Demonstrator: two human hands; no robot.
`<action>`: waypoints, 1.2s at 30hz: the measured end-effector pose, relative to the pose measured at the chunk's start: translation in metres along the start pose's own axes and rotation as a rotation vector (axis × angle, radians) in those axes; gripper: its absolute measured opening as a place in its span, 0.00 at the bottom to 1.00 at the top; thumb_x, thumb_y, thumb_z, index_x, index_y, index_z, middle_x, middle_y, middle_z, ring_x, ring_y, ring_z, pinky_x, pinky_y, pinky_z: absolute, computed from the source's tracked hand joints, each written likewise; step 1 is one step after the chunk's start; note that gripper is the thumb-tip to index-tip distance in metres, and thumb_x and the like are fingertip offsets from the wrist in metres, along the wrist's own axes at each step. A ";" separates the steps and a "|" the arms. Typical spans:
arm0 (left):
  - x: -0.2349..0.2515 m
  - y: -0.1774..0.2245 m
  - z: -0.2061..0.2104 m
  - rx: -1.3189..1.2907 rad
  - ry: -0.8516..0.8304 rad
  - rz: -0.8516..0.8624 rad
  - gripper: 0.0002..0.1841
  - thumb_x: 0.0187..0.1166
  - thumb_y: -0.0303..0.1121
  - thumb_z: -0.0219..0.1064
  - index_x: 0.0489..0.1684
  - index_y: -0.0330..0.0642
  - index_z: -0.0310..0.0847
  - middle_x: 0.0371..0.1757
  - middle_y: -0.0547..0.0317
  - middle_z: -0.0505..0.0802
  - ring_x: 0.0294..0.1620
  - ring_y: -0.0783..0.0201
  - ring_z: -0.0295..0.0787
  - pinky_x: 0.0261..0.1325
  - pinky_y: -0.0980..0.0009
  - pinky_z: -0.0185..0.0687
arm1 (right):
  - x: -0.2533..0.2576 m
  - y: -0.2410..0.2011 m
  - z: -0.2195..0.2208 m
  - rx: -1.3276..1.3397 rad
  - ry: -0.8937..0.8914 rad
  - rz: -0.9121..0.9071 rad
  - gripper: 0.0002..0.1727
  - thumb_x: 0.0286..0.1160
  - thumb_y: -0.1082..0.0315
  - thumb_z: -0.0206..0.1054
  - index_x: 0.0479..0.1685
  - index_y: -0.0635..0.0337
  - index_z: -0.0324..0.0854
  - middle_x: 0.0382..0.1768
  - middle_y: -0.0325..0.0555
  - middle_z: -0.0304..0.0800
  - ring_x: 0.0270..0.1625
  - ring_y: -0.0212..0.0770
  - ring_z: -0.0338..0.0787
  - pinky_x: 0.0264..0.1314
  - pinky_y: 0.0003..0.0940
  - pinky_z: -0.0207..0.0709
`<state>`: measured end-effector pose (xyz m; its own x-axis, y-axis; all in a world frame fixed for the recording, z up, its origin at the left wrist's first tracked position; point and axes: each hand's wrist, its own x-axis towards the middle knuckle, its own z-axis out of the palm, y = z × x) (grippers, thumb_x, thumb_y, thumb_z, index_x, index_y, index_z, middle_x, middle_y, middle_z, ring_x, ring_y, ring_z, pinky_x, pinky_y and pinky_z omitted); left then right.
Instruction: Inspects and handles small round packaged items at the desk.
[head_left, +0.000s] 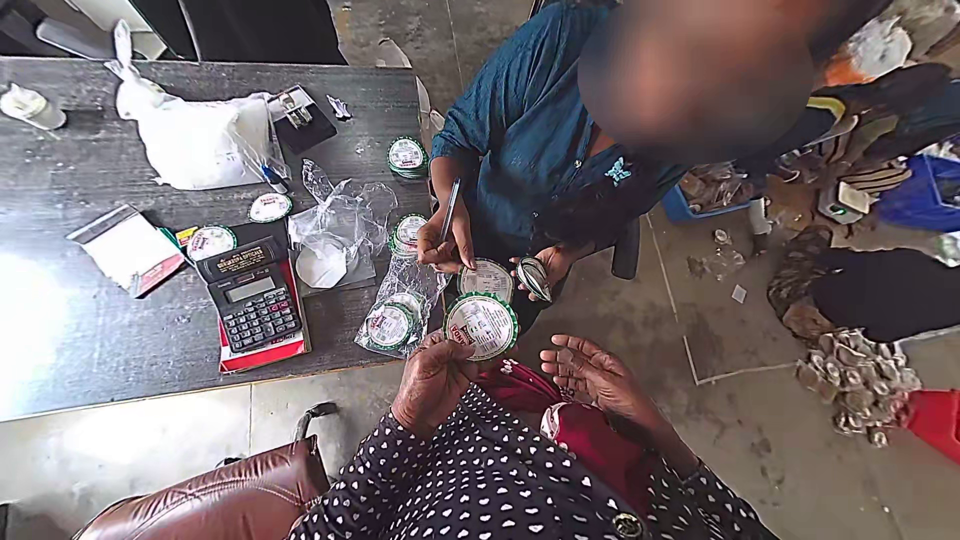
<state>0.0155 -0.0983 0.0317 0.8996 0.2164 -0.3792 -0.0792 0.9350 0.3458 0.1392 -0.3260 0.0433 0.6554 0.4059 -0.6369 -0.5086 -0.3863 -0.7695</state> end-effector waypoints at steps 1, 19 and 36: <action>-0.001 0.000 0.002 0.017 0.019 0.000 0.11 0.78 0.18 0.48 0.49 0.33 0.76 0.50 0.40 0.94 0.53 0.46 0.95 0.64 0.43 0.87 | 0.002 -0.001 0.000 -0.002 -0.006 -0.018 0.19 0.92 0.66 0.54 0.74 0.66 0.72 0.54 0.49 0.94 0.51 0.38 0.96 0.51 0.30 0.89; -0.010 -0.014 -0.001 0.091 0.211 0.013 0.17 0.88 0.21 0.36 0.59 0.33 0.71 0.50 0.40 0.94 0.49 0.45 0.96 0.56 0.46 0.92 | 0.023 -0.051 0.070 0.033 -0.123 -0.196 0.23 0.80 0.71 0.69 0.72 0.68 0.75 0.54 0.50 0.91 0.52 0.35 0.92 0.56 0.30 0.86; -0.014 -0.015 -0.019 0.005 -0.087 0.024 0.14 0.59 0.20 0.67 0.44 0.39 0.85 0.48 0.45 0.95 0.54 0.50 0.95 0.63 0.46 0.87 | 0.029 -0.043 0.079 -0.034 -0.185 -0.165 0.28 0.65 0.83 0.75 0.68 0.62 0.79 0.46 0.50 0.91 0.40 0.38 0.93 0.39 0.30 0.89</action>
<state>-0.0037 -0.1099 0.0154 0.9313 0.2133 -0.2952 -0.0991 0.9283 0.3584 0.1361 -0.2324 0.0539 0.6130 0.6091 -0.5031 -0.3821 -0.3289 -0.8636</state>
